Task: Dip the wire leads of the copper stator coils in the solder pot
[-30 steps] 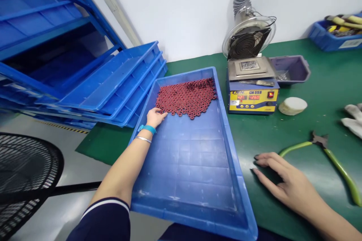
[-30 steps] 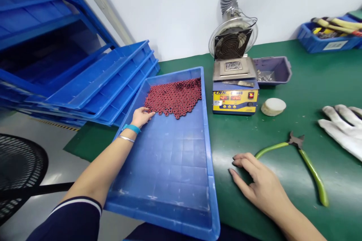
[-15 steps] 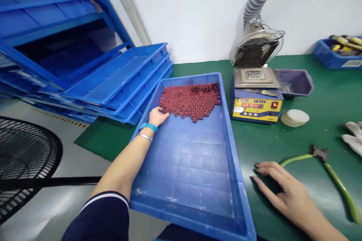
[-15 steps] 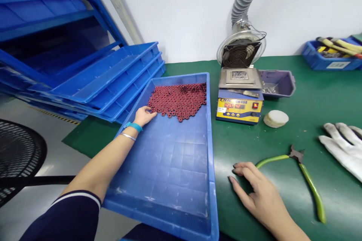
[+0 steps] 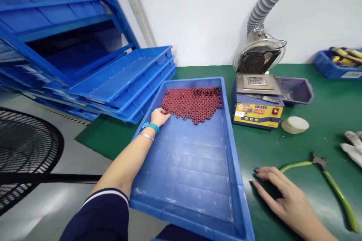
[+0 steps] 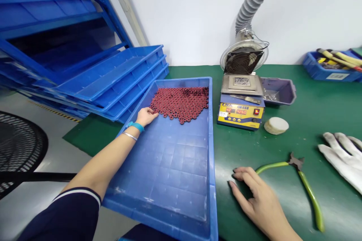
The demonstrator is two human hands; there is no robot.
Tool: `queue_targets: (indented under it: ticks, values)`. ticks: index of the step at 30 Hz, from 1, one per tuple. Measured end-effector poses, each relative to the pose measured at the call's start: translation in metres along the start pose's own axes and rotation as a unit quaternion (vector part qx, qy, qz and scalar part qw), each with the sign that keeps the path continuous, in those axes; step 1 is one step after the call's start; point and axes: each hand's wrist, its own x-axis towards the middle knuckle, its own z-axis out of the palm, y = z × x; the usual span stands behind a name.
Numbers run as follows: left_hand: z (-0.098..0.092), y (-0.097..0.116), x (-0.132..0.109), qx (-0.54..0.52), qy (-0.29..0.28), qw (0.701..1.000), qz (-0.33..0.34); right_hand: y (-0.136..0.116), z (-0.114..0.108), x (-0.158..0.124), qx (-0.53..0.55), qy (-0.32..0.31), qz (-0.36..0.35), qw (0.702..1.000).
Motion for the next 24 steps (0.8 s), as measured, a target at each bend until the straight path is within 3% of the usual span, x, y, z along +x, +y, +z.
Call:
queue_targets:
  ticks: [18, 24]
  values:
    - [-0.009, 0.009, -0.003, 0.087, 0.010, 0.996, -0.002, -0.003, -0.001, 0.004, -0.017, 0.000, -0.014, 1.000]
    - [-0.006, 0.008, -0.001, 0.097, 0.045, 0.994, 0.012, 0.000, 0.002, 0.002, -0.012, 0.006, -0.013, 1.000]
